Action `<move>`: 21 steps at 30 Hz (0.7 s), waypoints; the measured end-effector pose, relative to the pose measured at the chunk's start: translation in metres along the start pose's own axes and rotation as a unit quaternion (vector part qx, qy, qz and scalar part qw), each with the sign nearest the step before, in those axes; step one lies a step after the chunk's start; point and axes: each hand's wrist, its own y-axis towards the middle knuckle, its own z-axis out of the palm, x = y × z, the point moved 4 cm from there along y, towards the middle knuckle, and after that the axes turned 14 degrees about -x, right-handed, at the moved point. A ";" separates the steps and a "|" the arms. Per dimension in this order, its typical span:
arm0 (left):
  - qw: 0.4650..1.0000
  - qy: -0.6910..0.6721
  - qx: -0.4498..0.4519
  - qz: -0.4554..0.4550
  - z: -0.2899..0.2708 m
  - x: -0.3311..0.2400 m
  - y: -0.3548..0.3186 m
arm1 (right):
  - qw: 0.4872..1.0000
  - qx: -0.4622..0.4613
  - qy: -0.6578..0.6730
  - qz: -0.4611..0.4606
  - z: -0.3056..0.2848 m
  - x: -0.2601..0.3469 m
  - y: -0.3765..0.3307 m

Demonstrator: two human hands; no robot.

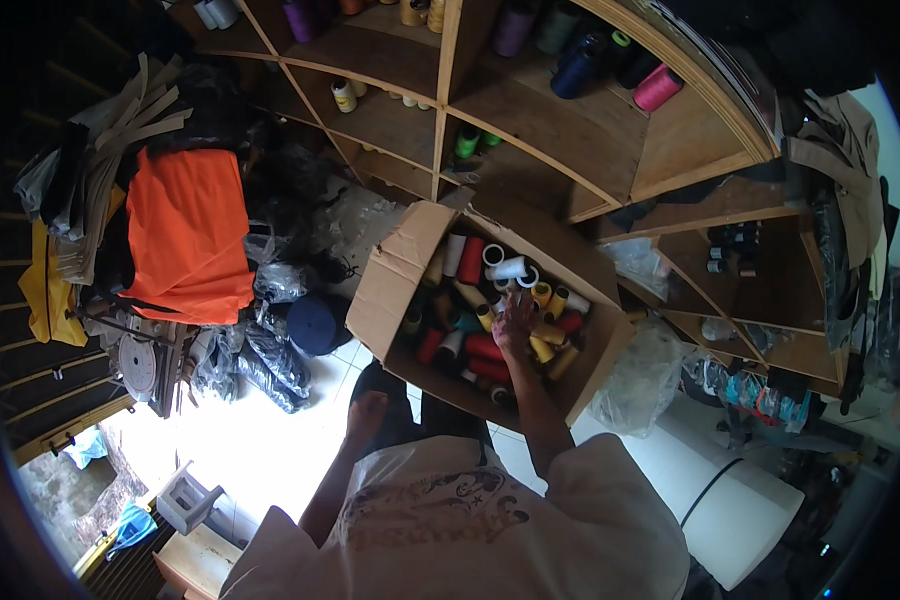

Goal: The person sorts spools of thread from a cardboard box and places them onto wooden shelves. They handle spools of various colors, including blue, green, yellow, red, and white, inspecting each before arranging them on the shelves.

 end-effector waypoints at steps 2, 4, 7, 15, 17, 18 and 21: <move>0.997 0.023 -0.037 -0.059 -0.005 0.053 -0.005 | 0.990 0.135 -0.033 -0.030 -0.003 -0.005 0.010; 0.991 0.087 -0.060 -0.082 -0.026 0.090 -0.017 | 0.981 0.184 -0.023 -0.050 -0.003 -0.004 0.003; 0.972 0.058 -0.071 -0.218 -0.048 0.147 -0.039 | 0.985 0.166 0.016 -0.051 -0.015 -0.013 0.000; 0.965 0.034 -0.044 -0.255 -0.056 0.153 -0.064 | 0.962 0.021 0.245 0.122 -0.031 -0.103 -0.016; 0.967 0.016 -0.030 -0.251 -0.049 0.142 -0.060 | 0.950 0.009 0.306 0.059 -0.038 -0.118 -0.015; 0.968 0.005 -0.024 -0.249 -0.045 0.135 -0.058 | 0.941 0.003 0.337 0.026 -0.041 -0.123 -0.016; 0.976 0.057 -0.009 -0.211 -0.044 0.103 -0.047 | 0.954 0.047 0.296 -0.013 -0.040 -0.133 -0.021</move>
